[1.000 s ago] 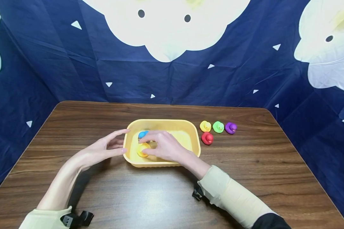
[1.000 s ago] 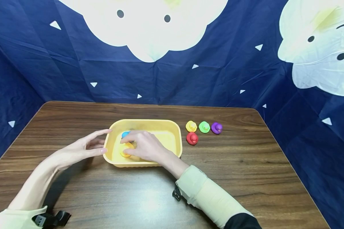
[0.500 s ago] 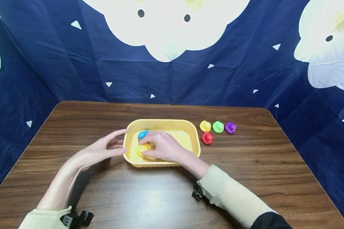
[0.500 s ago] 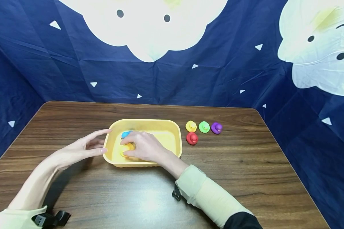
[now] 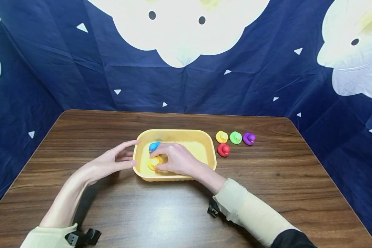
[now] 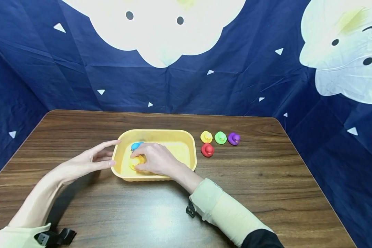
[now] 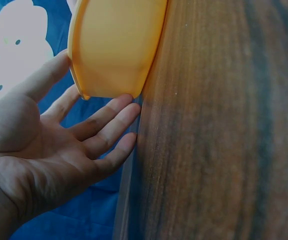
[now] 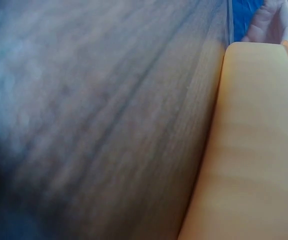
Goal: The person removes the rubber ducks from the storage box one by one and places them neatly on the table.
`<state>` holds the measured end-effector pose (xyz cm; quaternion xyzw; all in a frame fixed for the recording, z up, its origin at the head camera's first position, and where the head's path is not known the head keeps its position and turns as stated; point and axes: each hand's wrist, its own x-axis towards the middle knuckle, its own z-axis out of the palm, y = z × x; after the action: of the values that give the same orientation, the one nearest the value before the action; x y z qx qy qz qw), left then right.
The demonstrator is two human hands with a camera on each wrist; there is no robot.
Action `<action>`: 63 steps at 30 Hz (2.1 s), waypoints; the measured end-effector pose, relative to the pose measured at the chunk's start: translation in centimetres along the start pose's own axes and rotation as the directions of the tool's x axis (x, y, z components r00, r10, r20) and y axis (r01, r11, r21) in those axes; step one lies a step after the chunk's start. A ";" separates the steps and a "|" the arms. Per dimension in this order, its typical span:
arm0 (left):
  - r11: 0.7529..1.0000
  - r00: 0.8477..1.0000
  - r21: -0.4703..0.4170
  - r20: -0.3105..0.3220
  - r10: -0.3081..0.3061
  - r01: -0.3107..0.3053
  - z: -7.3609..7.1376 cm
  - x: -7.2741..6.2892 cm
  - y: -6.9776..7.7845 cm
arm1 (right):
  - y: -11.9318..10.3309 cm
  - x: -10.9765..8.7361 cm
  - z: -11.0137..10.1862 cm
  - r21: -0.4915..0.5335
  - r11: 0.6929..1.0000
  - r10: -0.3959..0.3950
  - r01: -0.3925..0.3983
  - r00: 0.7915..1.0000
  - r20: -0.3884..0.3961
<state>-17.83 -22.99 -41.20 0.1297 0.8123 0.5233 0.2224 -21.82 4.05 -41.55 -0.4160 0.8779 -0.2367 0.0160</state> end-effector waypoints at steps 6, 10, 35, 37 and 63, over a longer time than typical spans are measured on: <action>1.000 1.000 -0.003 0.004 0.002 -0.002 0.0 0.0 0.0 | 0.0 0.0 0.0 0.004 1.000 -0.002 0.002 1.000 0.002; 1.000 1.000 0.003 0.003 -0.003 0.003 0.0 0.1 0.0 | 0.0 0.0 0.0 0.010 1.000 0.001 -0.001 1.000 0.002; 1.000 1.000 0.024 -0.006 0.002 -0.002 0.0 -0.1 -0.1 | -0.1 -0.1 -0.3 0.023 1.000 -0.004 0.005 0.998 -0.060; 1.000 1.000 0.017 -0.003 0.005 -0.005 0.0 -0.1 -0.1 | -0.1 -0.1 -0.5 0.026 1.000 -0.001 0.003 0.998 -0.069; 1.000 1.000 0.009 -0.001 0.001 -0.001 0.0 0.0 -0.1 | -0.1 -1.5 -3.2 0.109 0.994 0.033 -0.016 0.987 -0.158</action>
<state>-17.82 -23.06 -41.28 0.1308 0.8147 0.5199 0.2210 -21.46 6.38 -38.94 -0.3834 0.8675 -0.3157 -0.0289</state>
